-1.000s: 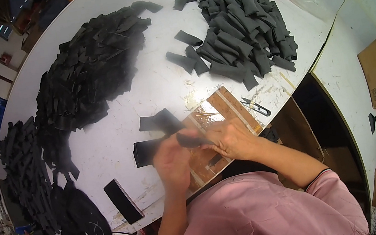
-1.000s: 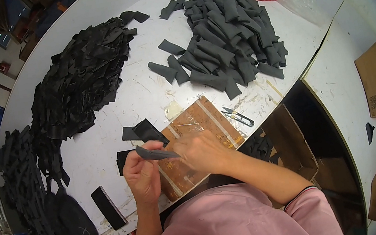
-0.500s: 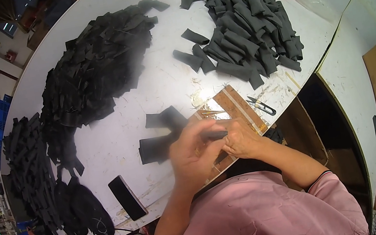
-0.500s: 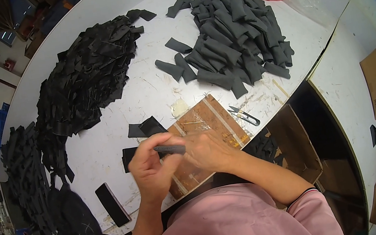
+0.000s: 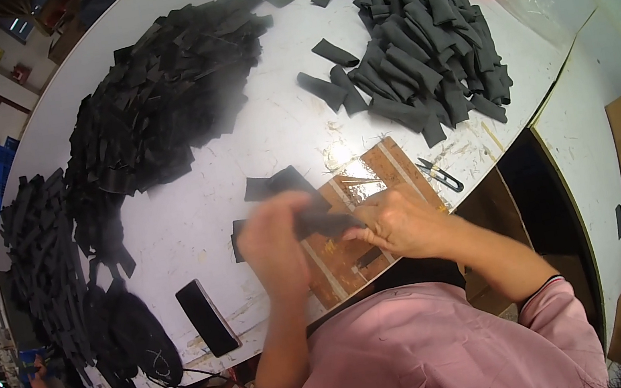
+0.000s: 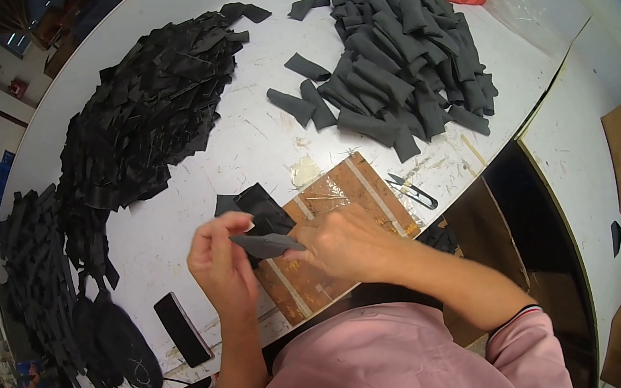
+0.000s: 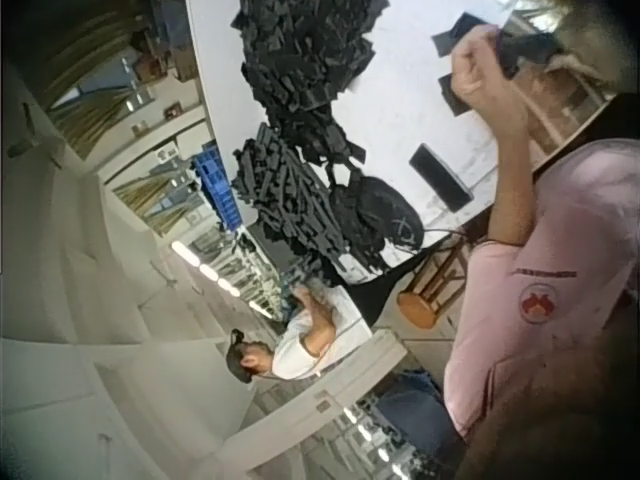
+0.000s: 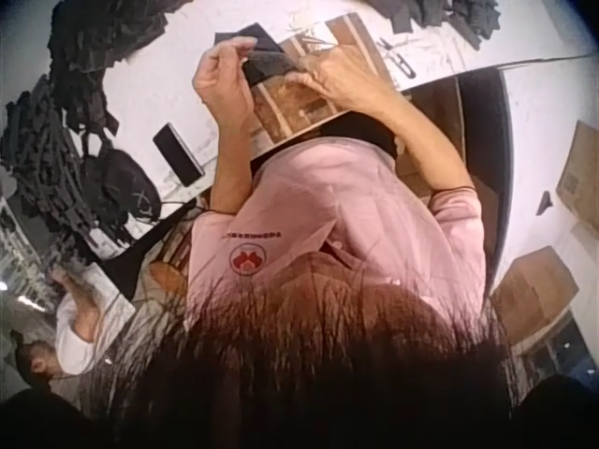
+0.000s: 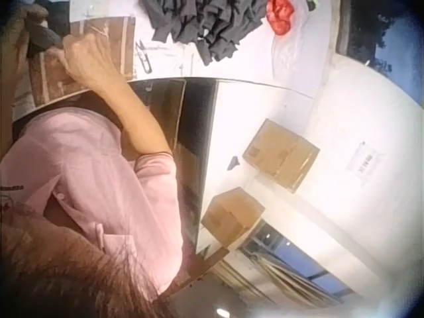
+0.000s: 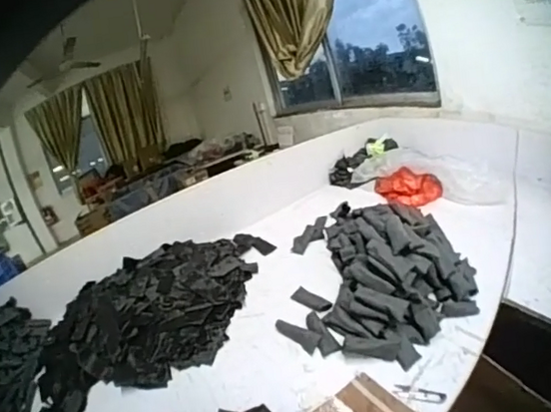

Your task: The recorder folds and assembles small black rubber components at a workshop workbench.

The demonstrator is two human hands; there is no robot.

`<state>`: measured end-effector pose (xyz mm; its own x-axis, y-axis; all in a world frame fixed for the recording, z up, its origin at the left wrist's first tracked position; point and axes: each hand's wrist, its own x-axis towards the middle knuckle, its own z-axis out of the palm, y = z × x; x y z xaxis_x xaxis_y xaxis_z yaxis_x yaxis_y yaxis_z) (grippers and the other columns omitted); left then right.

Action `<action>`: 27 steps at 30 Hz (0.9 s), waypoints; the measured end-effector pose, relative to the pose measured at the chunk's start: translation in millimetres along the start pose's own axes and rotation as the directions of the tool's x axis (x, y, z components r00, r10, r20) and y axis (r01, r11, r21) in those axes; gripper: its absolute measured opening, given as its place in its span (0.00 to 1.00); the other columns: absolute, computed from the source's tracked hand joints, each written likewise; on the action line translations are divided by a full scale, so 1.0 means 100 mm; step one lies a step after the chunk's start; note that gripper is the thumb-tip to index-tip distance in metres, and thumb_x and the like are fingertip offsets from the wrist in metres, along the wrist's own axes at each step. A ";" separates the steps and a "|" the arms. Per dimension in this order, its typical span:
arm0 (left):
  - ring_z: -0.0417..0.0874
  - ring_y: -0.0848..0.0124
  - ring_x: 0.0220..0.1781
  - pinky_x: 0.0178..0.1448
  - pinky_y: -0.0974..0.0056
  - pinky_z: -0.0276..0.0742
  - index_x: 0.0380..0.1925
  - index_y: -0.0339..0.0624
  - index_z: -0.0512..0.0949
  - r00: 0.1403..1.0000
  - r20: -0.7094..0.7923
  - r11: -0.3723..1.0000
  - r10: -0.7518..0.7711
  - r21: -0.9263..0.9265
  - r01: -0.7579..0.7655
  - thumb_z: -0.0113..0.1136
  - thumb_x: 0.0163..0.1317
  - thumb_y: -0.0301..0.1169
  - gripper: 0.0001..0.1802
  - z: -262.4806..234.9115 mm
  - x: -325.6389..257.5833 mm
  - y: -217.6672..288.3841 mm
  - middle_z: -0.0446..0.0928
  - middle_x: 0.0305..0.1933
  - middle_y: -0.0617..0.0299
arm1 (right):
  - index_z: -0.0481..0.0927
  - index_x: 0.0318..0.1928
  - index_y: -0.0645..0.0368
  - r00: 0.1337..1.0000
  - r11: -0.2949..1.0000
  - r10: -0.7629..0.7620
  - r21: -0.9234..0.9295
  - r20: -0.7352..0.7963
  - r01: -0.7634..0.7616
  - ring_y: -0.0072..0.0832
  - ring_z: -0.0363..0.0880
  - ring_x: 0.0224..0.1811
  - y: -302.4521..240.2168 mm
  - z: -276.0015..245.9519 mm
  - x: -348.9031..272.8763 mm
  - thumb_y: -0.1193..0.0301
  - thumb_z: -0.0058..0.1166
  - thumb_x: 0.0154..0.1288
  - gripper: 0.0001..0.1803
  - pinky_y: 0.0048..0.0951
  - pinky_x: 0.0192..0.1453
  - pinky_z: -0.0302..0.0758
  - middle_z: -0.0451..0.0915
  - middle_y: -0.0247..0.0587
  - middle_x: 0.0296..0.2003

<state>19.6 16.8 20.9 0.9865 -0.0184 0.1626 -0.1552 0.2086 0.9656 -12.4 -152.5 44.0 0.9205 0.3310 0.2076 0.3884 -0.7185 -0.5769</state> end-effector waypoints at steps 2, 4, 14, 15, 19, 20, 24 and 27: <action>0.74 0.71 0.35 0.44 0.69 0.68 0.35 0.30 0.72 0.986 -0.167 0.981 0.007 0.193 0.025 0.47 0.57 0.24 0.08 -0.17 0.21 -0.22 0.76 0.35 0.54 | 0.74 0.24 0.62 0.987 0.976 -0.132 0.186 0.092 0.113 0.35 0.74 0.18 -0.03 -0.32 0.14 0.57 0.48 0.58 0.19 0.32 0.22 0.69 0.74 0.42 0.17; 0.75 0.69 0.35 0.44 0.68 0.70 0.36 0.30 0.73 0.967 -0.245 0.877 0.074 0.478 0.054 0.51 0.53 0.26 0.12 -0.43 0.40 -0.49 0.76 0.36 0.54 | 0.74 0.29 0.61 0.990 0.630 0.068 0.775 -0.124 0.054 0.23 0.65 0.14 0.05 -0.56 0.37 0.58 0.46 0.61 0.17 0.23 0.19 0.62 0.68 0.35 0.13; 0.76 0.64 0.27 0.34 0.65 0.71 0.25 0.33 0.74 0.995 -0.059 0.422 0.082 0.907 0.019 0.61 0.43 0.25 0.09 -0.94 0.79 -1.02 0.75 0.26 0.54 | 0.73 0.25 0.62 0.892 0.544 0.280 0.707 0.356 -0.453 0.24 0.70 0.21 -0.10 0.12 -0.35 0.55 0.39 0.64 0.23 0.25 0.29 0.68 0.72 0.37 0.17; 0.75 0.69 0.22 0.30 0.67 0.71 0.25 0.33 0.74 0.991 -0.112 0.504 0.075 0.862 0.059 0.61 0.44 0.25 0.08 -0.96 0.80 -0.99 0.75 0.22 0.57 | 0.73 0.25 0.64 0.882 0.627 0.244 0.628 0.404 -0.461 0.32 0.71 0.22 -0.12 0.18 -0.36 0.55 0.39 0.64 0.23 0.30 0.30 0.68 0.72 0.43 0.18; 0.72 0.79 0.23 0.29 0.74 0.69 0.28 0.33 0.73 0.956 -0.217 0.663 0.199 0.748 0.031 0.59 0.47 0.23 0.07 -0.85 0.85 -0.76 0.74 0.22 0.62 | 0.72 0.25 0.66 0.884 0.740 0.236 0.516 0.403 -0.432 0.51 0.70 0.27 -0.15 0.41 -0.39 0.56 0.39 0.63 0.24 0.42 0.33 0.67 0.71 0.55 0.21; 0.72 0.79 0.23 0.29 0.74 0.69 0.28 0.33 0.73 0.954 -0.219 0.661 0.203 0.750 0.031 0.59 0.47 0.23 0.07 -0.82 0.87 -0.65 0.74 0.22 0.62 | 0.72 0.25 0.66 0.886 0.741 0.230 0.517 0.403 -0.428 0.51 0.70 0.27 -0.17 0.41 -0.40 0.56 0.39 0.63 0.24 0.42 0.33 0.67 0.71 0.55 0.21; 0.72 0.81 0.24 0.31 0.77 0.69 0.35 0.33 0.71 0.968 -0.161 0.748 0.193 0.663 -0.039 0.57 0.48 0.18 0.12 -0.67 0.93 -0.33 0.74 0.25 0.63 | 0.73 0.26 0.66 0.887 0.829 0.215 0.404 0.409 -0.387 0.47 0.72 0.25 -0.13 0.43 -0.44 0.57 0.43 0.62 0.22 0.39 0.30 0.67 0.72 0.53 0.20; 0.72 0.78 0.26 0.31 0.74 0.69 0.38 0.35 0.71 0.975 -0.119 0.843 0.190 0.528 -0.100 0.59 0.44 0.19 0.17 -0.58 0.89 -0.28 0.75 0.27 0.61 | 0.73 0.25 0.66 0.885 0.829 0.240 0.390 0.400 -0.401 0.47 0.72 0.24 -0.12 0.42 -0.48 0.58 0.44 0.61 0.21 0.39 0.29 0.68 0.72 0.54 0.19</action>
<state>114.8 66.4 -3.8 0.9383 0.1378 0.3173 -0.2564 -0.3390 0.9052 -62.7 -134.5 7.6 0.8908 0.3649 -0.2709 -0.0636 -0.4902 -0.8693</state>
